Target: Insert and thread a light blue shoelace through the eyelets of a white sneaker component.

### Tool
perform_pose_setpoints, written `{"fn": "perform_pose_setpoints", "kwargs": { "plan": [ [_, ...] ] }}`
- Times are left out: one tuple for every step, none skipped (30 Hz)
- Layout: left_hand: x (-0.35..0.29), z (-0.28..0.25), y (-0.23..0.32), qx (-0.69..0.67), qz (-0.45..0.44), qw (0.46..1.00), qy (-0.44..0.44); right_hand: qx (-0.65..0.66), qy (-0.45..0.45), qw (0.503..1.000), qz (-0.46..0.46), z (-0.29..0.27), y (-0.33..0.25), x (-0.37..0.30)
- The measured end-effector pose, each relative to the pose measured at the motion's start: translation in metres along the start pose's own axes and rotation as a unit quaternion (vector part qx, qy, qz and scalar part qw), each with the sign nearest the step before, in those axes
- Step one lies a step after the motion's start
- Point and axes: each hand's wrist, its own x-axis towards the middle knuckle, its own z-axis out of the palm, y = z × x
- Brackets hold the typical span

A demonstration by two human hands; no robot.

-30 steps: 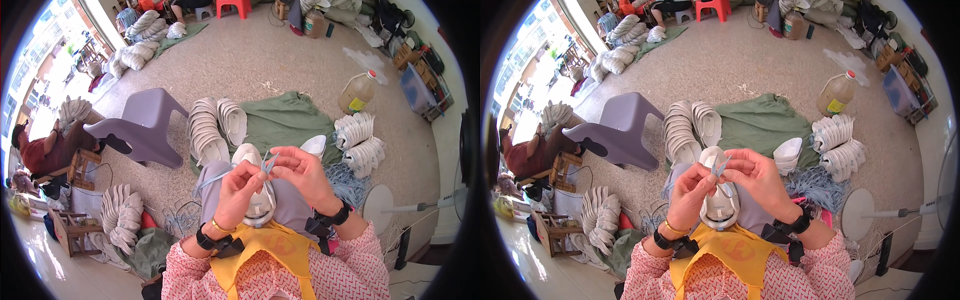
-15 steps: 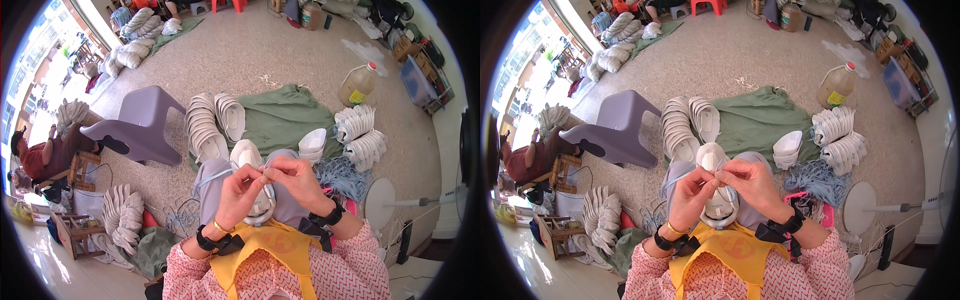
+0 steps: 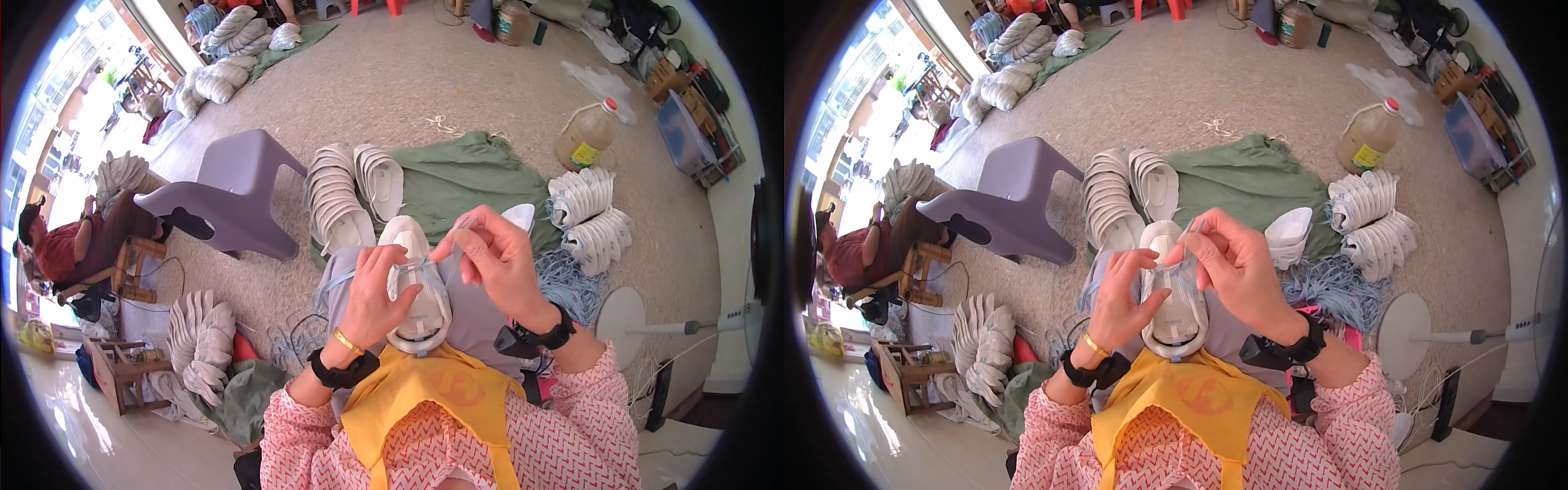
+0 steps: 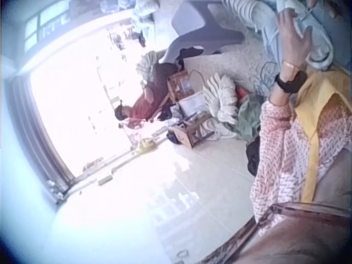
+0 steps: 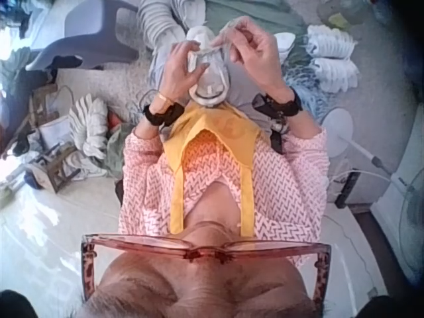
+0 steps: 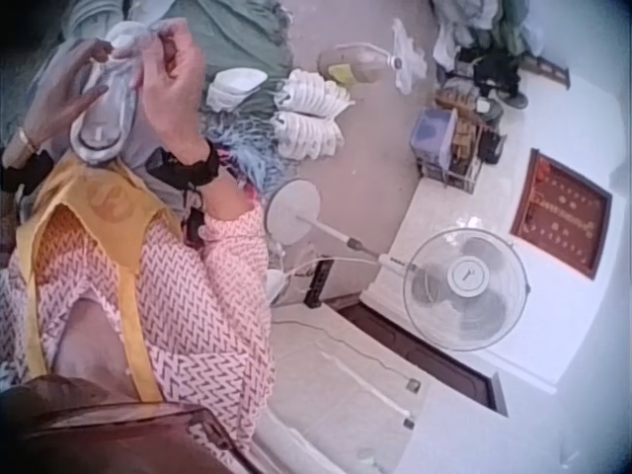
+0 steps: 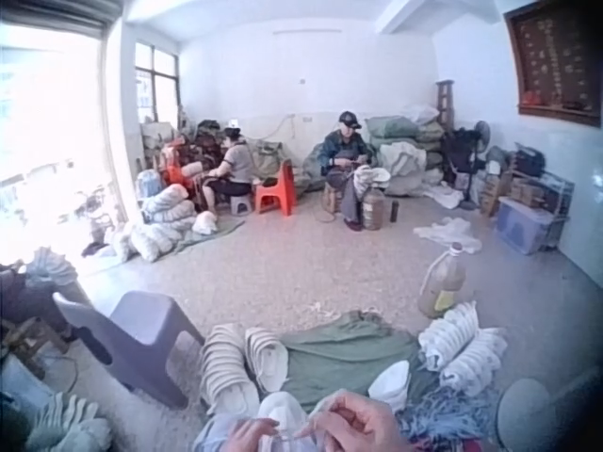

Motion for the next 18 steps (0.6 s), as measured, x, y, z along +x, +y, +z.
{"fn": "perform_pose_setpoints", "kwargs": {
  "plan": [
    [-0.001, 0.002, -0.006, 0.000, -0.001, 1.000, 0.002, -0.004, -0.012, 1.000, 0.003, 0.000, -0.010, -0.002],
    [-0.002, 0.004, -0.013, 0.018, 0.017, 1.000, -0.008, -0.003, -0.016, 1.000, 0.002, 0.003, -0.016, -0.004],
    [-0.004, 0.005, -0.018, 0.035, 0.034, 0.999, -0.018, -0.045, -0.035, 0.998, -0.014, 0.005, -0.022, -0.005],
    [-0.006, 0.007, -0.021, 0.038, 0.033, 0.999, -0.015, -0.088, -0.054, 0.994, -0.030, 0.008, -0.027, -0.007],
    [-0.006, 0.011, -0.024, 0.041, 0.025, 0.999, -0.020, -0.089, -0.053, 0.994, -0.031, 0.010, -0.030, -0.009],
    [-0.006, 0.015, -0.027, 0.044, 0.017, 0.999, -0.025, -0.146, -0.080, 0.984, -0.061, 0.013, -0.034, -0.011],
    [-0.007, 0.018, -0.031, 0.043, 0.019, 0.999, -0.024, -0.201, -0.106, 0.970, -0.090, 0.016, -0.038, -0.012],
    [-0.007, 0.021, -0.034, 0.066, 0.033, 0.997, -0.014, -0.203, -0.106, 0.969, -0.092, 0.017, -0.044, -0.013],
    [-0.007, 0.023, -0.036, 0.088, 0.047, 0.995, -0.005, -0.213, -0.102, 0.965, -0.113, 0.019, -0.053, -0.012],
    [-0.009, 0.023, -0.038, 0.088, 0.049, 0.995, -0.003, -0.222, -0.098, 0.961, -0.134, 0.020, -0.062, -0.011],
    [-0.008, 0.023, -0.038, 0.088, 0.050, 0.995, -0.014, -0.226, -0.097, 0.960, -0.137, 0.020, -0.073, -0.011],
    [-0.009, 0.023, -0.040, 0.090, 0.049, 0.994, -0.025, -0.188, -0.085, 0.971, -0.122, 0.020, -0.086, -0.011],
    [-0.009, 0.024, -0.041, 0.090, 0.052, 0.994, -0.022, -0.149, -0.073, 0.980, -0.106, 0.019, -0.098, -0.009],
    [-0.010, 0.023, -0.040, 0.092, 0.060, 0.994, -0.011, -0.136, -0.072, 0.977, -0.148, 0.015, -0.109, -0.004],
    [-0.011, 0.024, -0.042, 0.094, 0.067, 0.993, -0.001, -0.122, -0.072, 0.972, -0.189, 0.010, -0.122, 0.004],
    [-0.012, 0.024, -0.043, 0.093, 0.068, 0.993, 0.002, -0.138, -0.071, 0.966, -0.206, 0.010, -0.144, 0.006],
    [-0.012, 0.025, -0.044, 0.091, 0.069, 0.993, 0.004, -0.154, -0.071, 0.960, -0.224, 0.010, -0.168, 0.009],
    [-0.012, 0.024, -0.044, 0.091, 0.070, 0.993, 0.007, -0.222, -0.088, 0.922, -0.304, 0.005, -0.187, 0.016]
  ]
}}
